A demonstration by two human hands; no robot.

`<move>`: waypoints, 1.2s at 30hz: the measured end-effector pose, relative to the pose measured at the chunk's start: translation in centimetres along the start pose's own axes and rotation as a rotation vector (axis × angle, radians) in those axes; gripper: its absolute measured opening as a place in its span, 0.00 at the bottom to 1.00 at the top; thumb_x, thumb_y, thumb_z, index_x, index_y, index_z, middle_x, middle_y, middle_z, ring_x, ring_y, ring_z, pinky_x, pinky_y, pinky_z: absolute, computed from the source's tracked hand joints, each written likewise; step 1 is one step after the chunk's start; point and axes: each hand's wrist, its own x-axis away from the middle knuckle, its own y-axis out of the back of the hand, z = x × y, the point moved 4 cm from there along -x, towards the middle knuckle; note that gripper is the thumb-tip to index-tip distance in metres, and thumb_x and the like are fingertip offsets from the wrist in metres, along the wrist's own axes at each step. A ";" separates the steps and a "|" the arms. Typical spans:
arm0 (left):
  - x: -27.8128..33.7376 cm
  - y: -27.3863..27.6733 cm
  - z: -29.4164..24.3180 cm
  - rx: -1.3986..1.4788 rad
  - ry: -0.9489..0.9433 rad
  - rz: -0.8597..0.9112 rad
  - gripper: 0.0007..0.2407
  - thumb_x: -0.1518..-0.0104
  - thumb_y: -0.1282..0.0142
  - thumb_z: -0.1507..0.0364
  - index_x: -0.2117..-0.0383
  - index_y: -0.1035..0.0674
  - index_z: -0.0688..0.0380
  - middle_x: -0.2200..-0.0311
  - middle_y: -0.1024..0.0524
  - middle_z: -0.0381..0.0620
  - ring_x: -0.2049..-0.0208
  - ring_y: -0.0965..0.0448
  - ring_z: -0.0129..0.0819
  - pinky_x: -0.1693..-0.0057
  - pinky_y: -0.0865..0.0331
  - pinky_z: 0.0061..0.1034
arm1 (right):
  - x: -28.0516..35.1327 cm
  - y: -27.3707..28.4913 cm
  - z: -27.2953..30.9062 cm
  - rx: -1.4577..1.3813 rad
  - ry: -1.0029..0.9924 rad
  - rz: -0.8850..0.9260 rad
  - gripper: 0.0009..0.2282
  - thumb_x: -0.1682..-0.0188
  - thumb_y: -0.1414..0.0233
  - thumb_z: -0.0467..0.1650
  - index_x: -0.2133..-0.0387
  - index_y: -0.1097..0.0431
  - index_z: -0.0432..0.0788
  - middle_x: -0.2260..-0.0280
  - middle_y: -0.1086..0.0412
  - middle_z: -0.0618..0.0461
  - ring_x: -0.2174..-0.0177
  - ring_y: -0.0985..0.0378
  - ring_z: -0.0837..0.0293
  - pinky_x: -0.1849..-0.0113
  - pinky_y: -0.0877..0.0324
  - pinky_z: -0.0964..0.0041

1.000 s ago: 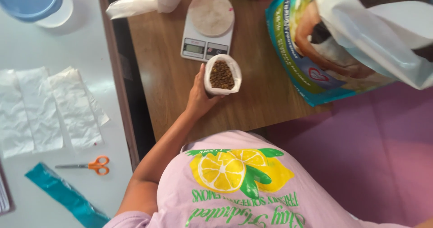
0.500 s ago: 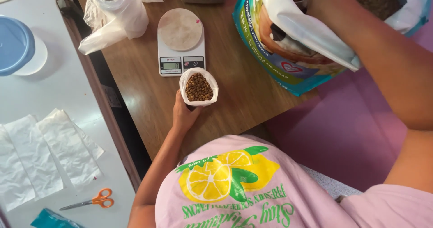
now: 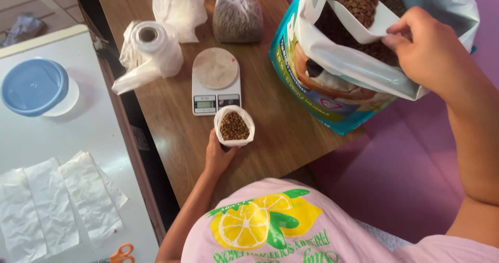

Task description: Portioning cat food from a large bag into smaller plastic bags using a scoop and a digital scale.

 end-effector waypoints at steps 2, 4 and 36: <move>-0.1 0.1 -0.3 0.006 -0.015 -0.012 0.37 0.59 0.28 0.66 0.39 0.34 0.56 0.43 0.28 0.50 0.42 0.26 0.46 0.41 0.31 0.37 | 0.3 0.7 -0.8 -0.014 0.014 -0.028 0.09 0.39 0.50 0.35 0.51 0.31 0.44 0.53 0.28 0.45 0.58 0.28 0.47 0.59 0.37 0.52; 0.1 0.1 -0.3 0.012 -0.028 -0.025 0.36 0.59 0.28 0.67 0.40 0.33 0.57 0.44 0.27 0.50 0.43 0.26 0.45 0.41 0.31 0.36 | 0.4 1.2 -2.2 -0.028 0.031 -0.055 0.09 0.39 0.50 0.34 0.51 0.31 0.43 0.55 0.27 0.46 0.60 0.27 0.49 0.60 0.37 0.54; -0.1 0.3 -1.4 0.033 -0.125 -0.044 0.40 0.59 0.27 0.68 0.35 0.36 0.58 0.38 0.32 0.54 0.37 0.31 0.46 0.34 0.37 0.36 | 8.1 -3.0 -2.2 -0.104 0.498 0.064 0.11 0.54 0.42 0.35 0.59 0.22 0.49 0.59 0.18 0.63 0.59 0.19 0.68 0.53 0.31 0.70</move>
